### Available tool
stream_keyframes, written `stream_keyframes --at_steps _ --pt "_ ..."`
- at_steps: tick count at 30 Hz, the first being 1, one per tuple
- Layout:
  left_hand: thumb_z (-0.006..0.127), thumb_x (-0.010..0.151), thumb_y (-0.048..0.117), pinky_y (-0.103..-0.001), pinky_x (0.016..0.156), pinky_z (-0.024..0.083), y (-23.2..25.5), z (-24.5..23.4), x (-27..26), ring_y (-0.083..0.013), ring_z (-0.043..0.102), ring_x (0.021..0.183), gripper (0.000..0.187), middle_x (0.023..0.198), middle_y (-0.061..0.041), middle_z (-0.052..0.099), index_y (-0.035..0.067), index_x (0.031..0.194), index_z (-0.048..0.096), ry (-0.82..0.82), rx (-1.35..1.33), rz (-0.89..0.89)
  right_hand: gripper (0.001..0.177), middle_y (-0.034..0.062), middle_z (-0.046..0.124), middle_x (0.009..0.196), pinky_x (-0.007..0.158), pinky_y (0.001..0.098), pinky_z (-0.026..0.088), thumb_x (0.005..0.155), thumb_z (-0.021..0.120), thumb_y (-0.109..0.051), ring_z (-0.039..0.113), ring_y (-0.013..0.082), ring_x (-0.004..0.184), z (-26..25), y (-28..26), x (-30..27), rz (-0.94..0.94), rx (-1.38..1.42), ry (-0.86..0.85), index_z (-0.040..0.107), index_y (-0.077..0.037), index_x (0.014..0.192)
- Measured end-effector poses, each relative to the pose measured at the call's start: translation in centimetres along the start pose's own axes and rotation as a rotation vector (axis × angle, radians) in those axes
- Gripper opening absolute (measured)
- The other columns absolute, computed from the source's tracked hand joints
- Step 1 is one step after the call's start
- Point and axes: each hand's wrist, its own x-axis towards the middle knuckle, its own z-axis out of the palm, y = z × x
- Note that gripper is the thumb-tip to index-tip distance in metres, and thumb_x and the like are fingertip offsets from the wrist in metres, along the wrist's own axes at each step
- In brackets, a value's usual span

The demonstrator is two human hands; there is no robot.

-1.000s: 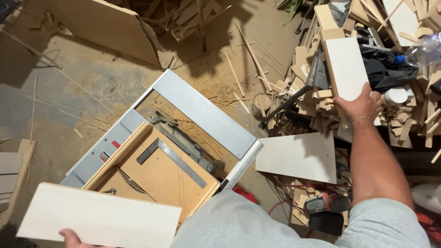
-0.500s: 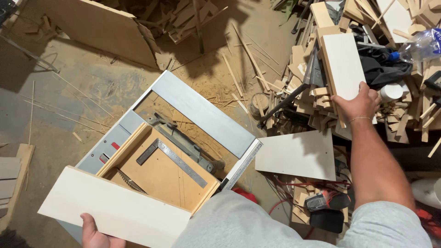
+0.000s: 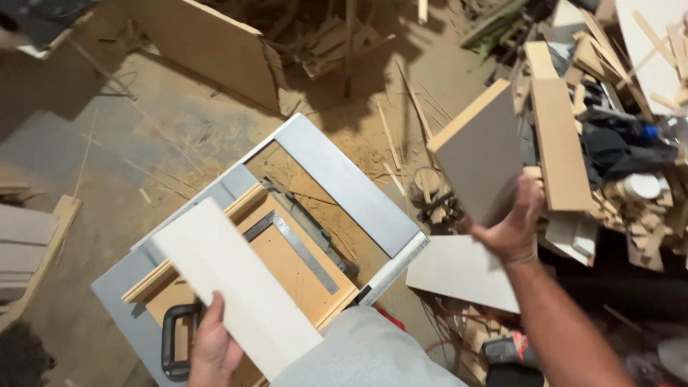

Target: Measuring and aligning wooden boards on a table saw jig using a square

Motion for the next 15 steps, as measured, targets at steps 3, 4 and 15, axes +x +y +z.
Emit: stream_keyframes --at_steps 3,4,15 --pt "0.037 0.102 0.034 -0.057 0.118 0.038 0.2 -0.3 -0.4 -0.0417 0.051 0.135 0.059 0.145 -0.023 0.054 0.001 0.151 0.043 -0.022 -0.068 0.014 0.115 0.0251 0.036 0.146 0.112 0.0575 0.040 0.074 0.070 -0.063 0.038 0.0400 0.135 1.7 -4.6 -1.2 0.000 0.224 -0.044 0.017 -0.009 0.161" --pt "0.038 0.102 0.029 -0.057 0.119 0.039 0.8 0.1 -1.4 -0.0427 0.051 0.136 0.057 0.145 -0.025 0.055 0.000 0.151 0.042 -0.005 -0.054 0.000 0.117 0.0251 0.033 0.151 0.122 0.0590 0.033 0.072 0.073 -0.058 0.035 0.0425 0.142 2.4 -5.9 -2.0 0.031 0.325 -0.097 0.017 -0.006 0.161" --pt "0.060 0.103 0.038 -0.052 0.100 0.054 -3.4 -11.1 5.8 -0.0334 0.071 0.109 0.045 0.121 -0.019 0.070 0.004 0.133 0.063 -0.038 -0.155 0.302 0.078 0.0229 0.072 0.116 0.089 0.0491 0.060 0.079 0.057 -0.063 0.072 0.0340 0.099 0.5 -28.2 2.9 1.261 1.593 -0.607 0.063 -0.004 0.129"
